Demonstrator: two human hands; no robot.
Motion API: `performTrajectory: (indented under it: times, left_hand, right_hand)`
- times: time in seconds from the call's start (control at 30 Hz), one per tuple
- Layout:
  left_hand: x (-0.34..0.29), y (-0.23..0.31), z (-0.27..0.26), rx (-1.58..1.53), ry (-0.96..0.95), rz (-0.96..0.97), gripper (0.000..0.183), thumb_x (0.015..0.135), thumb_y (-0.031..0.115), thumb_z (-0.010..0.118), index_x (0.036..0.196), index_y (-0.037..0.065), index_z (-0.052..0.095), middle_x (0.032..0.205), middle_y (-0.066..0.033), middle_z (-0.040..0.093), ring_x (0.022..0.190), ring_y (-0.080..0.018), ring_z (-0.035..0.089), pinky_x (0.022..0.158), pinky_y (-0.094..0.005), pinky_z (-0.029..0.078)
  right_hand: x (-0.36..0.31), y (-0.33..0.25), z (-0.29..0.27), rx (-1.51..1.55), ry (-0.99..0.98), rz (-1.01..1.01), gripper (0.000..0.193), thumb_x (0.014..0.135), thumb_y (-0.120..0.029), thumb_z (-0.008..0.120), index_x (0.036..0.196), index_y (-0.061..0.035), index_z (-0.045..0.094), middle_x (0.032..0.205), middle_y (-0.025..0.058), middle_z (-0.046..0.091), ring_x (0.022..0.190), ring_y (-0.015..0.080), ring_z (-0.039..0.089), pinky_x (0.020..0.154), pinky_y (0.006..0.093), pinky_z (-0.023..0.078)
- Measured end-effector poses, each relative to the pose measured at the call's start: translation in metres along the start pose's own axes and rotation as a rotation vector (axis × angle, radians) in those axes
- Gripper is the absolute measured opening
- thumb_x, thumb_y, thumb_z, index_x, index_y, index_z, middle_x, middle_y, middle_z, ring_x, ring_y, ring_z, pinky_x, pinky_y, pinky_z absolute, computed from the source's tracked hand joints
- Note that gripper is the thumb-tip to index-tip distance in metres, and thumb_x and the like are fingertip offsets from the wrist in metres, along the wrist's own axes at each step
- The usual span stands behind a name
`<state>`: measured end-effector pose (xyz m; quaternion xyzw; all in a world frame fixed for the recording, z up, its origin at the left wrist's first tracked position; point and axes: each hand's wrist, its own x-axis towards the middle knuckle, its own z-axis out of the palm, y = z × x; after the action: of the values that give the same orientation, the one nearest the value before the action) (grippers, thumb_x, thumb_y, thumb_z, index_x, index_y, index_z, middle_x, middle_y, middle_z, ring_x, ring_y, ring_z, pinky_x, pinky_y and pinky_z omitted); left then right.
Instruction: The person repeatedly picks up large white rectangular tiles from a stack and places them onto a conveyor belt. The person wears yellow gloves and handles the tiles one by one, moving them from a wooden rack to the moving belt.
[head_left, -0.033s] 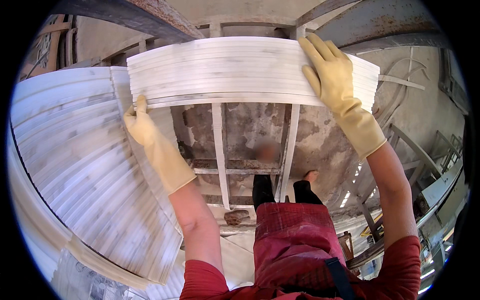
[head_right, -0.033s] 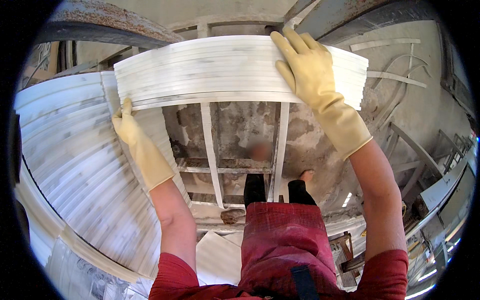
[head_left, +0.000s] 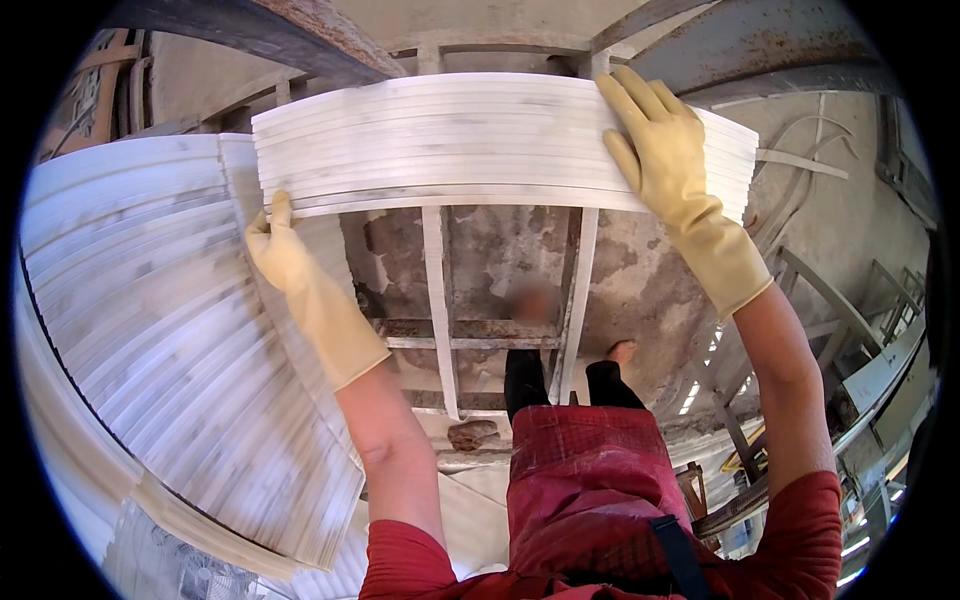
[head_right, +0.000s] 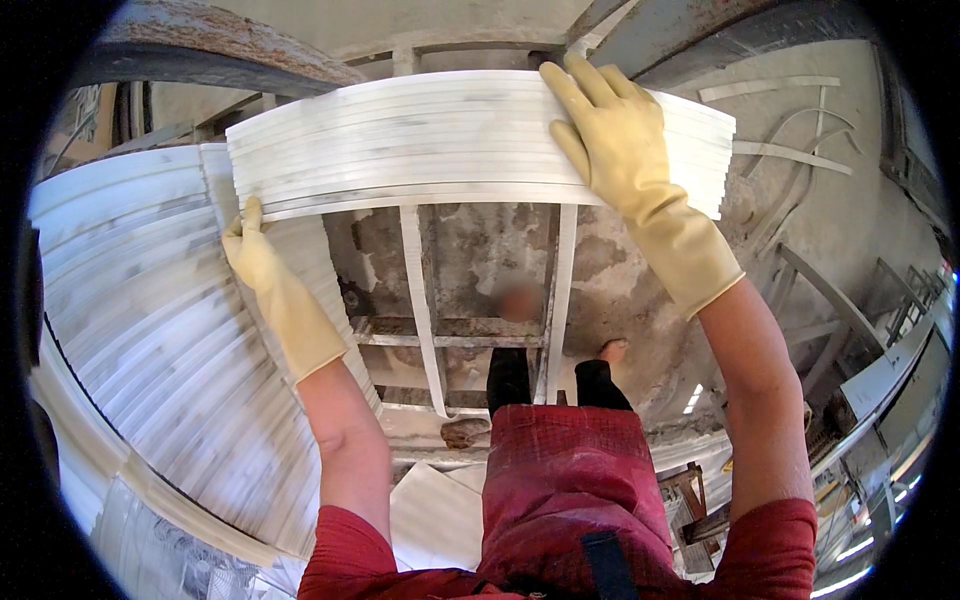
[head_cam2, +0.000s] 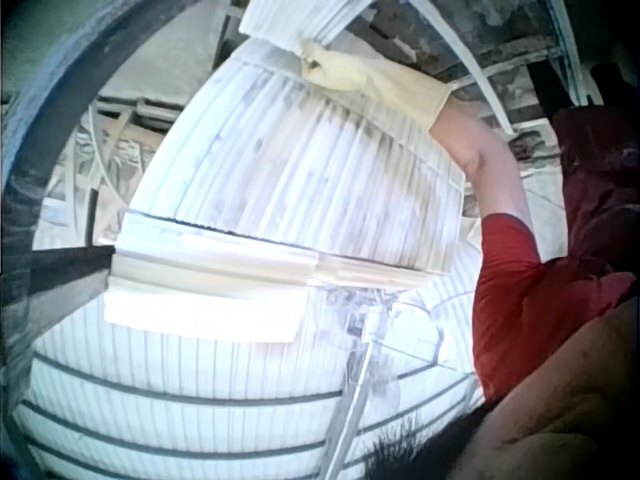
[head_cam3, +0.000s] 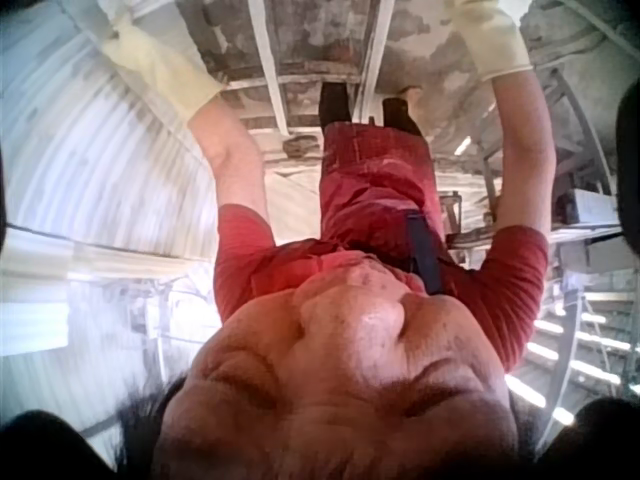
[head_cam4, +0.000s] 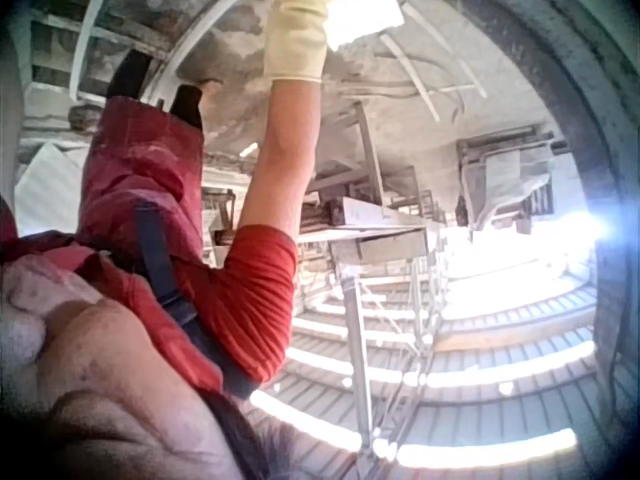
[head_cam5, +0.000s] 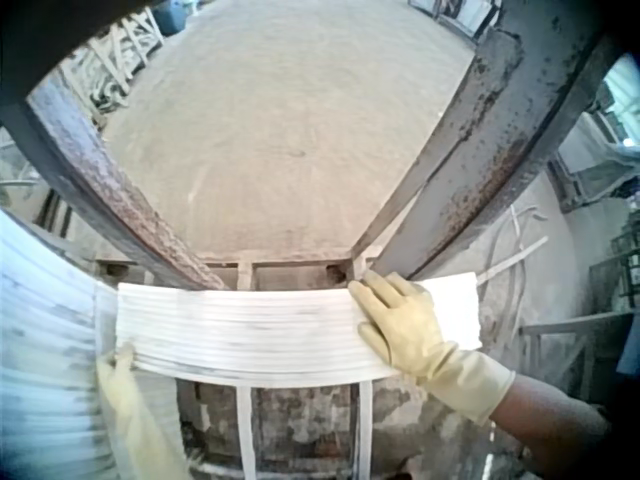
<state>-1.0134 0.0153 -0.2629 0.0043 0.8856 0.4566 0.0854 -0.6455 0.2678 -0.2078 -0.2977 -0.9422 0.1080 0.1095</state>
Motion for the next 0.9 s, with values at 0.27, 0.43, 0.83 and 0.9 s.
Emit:
performTrajectory:
  times: [0.27,0.43,0.83,0.9]
  left_hand:
    - [0.002,-0.005,-0.002,-0.034,-0.020,0.064,0.049,0.081,0.031,0.083,0.107,-0.004,0.062,0.093,-0.0107,0.068,0.085,-0.0168,0.062,0.083,-0.0288,0.047]
    - [-0.013,-0.030,-0.020,-0.214,-0.047,0.114,0.038,0.087,0.021,0.077,0.109,-0.004,0.059,0.097,-0.0125,0.068,0.090,-0.0191,0.063,0.089,-0.0323,0.048]
    - [-0.053,-0.072,-0.037,-0.586,-0.031,-0.161,0.037,0.090,0.021,0.063,0.117,-0.003,0.059,0.127,-0.0231,0.060,0.117,-0.0322,0.058,0.101,-0.0471,0.048]
    - [-0.043,-0.091,-0.046,-0.655,-0.131,-0.102,0.041,0.090,0.020,0.060,0.123,-0.004,0.060,0.131,-0.0248,0.059,0.122,-0.0350,0.056,0.103,-0.0488,0.047]
  right_hand:
    - [-0.003,0.004,0.004,0.012,0.037,-0.019,0.050,0.083,-0.020,0.067,0.130,-0.0074,0.057,0.127,0.0147,0.060,0.102,0.0331,0.060,0.086,0.0446,0.052]
    - [-0.004,0.010,0.010,0.013,0.055,-0.051,0.051,0.083,-0.020,0.067,0.131,-0.0068,0.056,0.127,0.0147,0.060,0.099,0.0329,0.060,0.084,0.0449,0.051]
    - [0.012,-0.024,0.013,0.188,0.204,-0.131,0.049,0.083,-0.022,0.065,0.125,0.0010,0.058,0.121,0.0255,0.061,0.100,0.0410,0.060,0.086,0.0477,0.050]
    - [0.008,-0.025,0.012,0.224,0.252,-0.161,0.047,0.083,-0.021,0.064,0.124,0.0018,0.058,0.117,0.0255,0.062,0.097,0.0414,0.060,0.084,0.0469,0.050]
